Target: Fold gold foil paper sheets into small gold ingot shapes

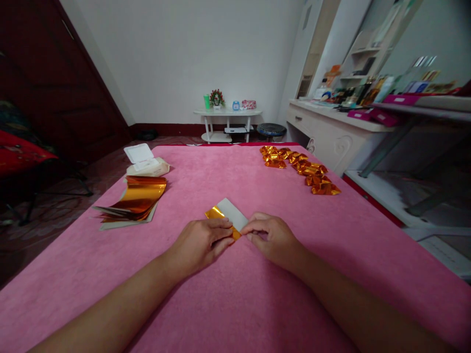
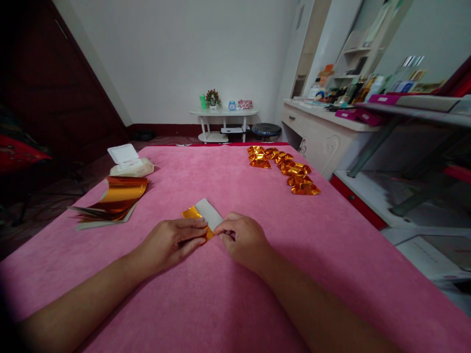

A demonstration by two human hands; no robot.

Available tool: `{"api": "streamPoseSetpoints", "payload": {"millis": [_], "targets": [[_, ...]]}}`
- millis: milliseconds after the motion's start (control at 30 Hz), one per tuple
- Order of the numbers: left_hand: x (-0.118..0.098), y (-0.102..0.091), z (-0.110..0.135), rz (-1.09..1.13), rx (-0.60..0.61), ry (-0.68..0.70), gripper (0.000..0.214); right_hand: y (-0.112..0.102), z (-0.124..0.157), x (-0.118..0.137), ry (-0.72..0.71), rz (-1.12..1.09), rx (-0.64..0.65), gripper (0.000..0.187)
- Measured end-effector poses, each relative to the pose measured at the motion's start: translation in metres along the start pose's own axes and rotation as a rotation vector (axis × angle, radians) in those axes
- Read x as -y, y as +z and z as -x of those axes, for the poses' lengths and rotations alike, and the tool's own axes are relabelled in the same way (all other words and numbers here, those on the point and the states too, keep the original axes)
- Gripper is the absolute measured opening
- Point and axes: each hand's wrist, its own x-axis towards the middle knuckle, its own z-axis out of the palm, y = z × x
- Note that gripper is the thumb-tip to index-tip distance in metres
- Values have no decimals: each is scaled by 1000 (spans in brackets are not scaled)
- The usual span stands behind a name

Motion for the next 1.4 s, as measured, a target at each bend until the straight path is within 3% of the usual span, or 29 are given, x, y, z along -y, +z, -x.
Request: {"api": "streamPoseSetpoints", "payload": {"millis": [233,767,1000,1200,1267,1400], "targets": [[-3,-3,0,-61,14,6,24,0,-1,0,38,48,-16,22],[-17,-2,0,-353,136,-60,27,0,-1,3,-40,181,18,24],[-16,-3,2,-283,112,-107,29,-1,2,6,-76,237,35,19],[-10,-5,3,-65,82,-62,28,0,1,11,-169,254,-81,37],[-7,-6,2,1,73,-20,27,1,-8,9,-123,230,-95,39],[0,-10,-2,83,95,49,26,8,-40,4,100,226,-93,41]]}}
